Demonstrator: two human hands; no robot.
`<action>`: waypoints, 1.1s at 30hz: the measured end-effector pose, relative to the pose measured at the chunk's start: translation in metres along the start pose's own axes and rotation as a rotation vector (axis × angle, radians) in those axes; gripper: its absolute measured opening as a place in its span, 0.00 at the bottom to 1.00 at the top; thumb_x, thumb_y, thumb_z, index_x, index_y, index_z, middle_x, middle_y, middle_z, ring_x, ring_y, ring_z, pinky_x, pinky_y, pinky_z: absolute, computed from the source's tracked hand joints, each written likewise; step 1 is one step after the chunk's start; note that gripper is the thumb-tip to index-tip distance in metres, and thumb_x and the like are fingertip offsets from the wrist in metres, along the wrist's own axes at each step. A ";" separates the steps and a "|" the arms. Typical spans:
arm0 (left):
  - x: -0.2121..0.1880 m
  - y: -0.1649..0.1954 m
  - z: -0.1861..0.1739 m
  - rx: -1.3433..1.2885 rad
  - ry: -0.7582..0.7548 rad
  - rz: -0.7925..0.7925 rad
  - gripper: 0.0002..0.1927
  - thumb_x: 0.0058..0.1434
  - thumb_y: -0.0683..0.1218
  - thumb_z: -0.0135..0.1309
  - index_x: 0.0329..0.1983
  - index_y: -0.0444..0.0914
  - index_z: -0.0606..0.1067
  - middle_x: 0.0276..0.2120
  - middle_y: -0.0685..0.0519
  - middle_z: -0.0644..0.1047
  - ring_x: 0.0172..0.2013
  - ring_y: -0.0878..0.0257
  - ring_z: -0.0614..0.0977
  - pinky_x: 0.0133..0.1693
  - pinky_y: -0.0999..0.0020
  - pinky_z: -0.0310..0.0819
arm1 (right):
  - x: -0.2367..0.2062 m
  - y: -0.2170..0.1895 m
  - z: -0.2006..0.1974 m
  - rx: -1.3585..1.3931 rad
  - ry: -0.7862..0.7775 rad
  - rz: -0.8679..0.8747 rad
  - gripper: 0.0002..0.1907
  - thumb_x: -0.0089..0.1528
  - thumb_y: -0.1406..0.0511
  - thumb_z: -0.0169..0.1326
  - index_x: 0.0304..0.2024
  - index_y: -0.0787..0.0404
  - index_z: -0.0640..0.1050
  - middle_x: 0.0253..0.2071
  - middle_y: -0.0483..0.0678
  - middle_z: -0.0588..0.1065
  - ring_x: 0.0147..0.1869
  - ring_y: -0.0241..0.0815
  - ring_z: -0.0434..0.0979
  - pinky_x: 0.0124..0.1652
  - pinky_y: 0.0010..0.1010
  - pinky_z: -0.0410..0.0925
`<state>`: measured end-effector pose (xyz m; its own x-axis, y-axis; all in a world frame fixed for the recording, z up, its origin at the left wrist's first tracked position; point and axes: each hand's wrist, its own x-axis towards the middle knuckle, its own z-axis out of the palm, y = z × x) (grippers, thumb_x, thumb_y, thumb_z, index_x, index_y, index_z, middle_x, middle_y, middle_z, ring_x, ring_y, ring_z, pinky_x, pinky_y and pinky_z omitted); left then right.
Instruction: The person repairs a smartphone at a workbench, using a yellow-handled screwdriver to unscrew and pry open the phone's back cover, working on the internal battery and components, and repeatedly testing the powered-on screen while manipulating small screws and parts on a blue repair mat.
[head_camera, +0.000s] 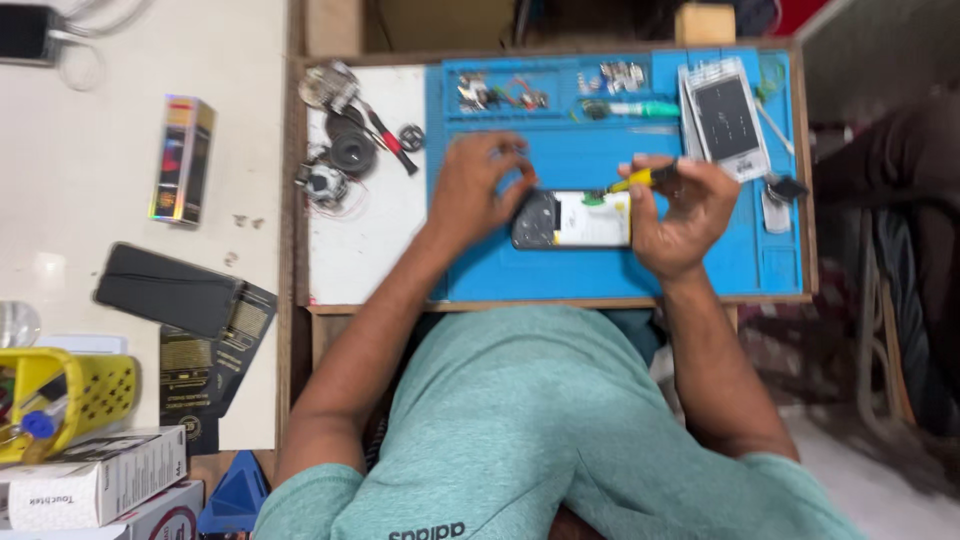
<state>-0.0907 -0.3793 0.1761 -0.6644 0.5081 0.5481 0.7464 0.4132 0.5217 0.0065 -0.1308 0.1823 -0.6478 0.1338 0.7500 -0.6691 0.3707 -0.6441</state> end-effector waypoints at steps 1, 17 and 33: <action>0.010 -0.006 0.000 0.051 0.011 0.018 0.07 0.59 0.46 0.66 0.37 0.40 0.81 0.51 0.51 0.79 0.53 0.50 0.77 0.54 0.53 0.66 | -0.001 0.002 -0.005 0.003 -0.003 0.025 0.26 0.71 0.79 0.56 0.62 0.59 0.58 0.53 0.59 0.73 0.53 0.50 0.82 0.51 0.36 0.81; 0.068 -0.043 0.056 0.063 0.055 -0.018 0.10 0.59 0.49 0.70 0.40 0.41 0.83 0.44 0.56 0.78 0.48 0.58 0.77 0.57 0.55 0.63 | 0.006 0.021 -0.021 -0.065 -0.094 -0.039 0.24 0.71 0.78 0.56 0.61 0.61 0.58 0.51 0.62 0.76 0.50 0.50 0.85 0.47 0.32 0.81; 0.022 -0.030 -0.008 -0.122 0.094 -0.214 0.07 0.74 0.50 0.54 0.42 0.45 0.78 0.45 0.55 0.81 0.51 0.57 0.81 0.63 0.54 0.64 | 0.010 0.030 -0.022 -0.062 -0.112 -0.054 0.24 0.72 0.78 0.55 0.62 0.60 0.57 0.51 0.61 0.75 0.50 0.49 0.85 0.46 0.29 0.81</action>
<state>-0.1277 -0.3868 0.1774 -0.8114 0.3445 0.4723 0.5824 0.4066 0.7040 -0.0125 -0.0983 0.1740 -0.6502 0.0095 0.7597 -0.6829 0.4310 -0.5899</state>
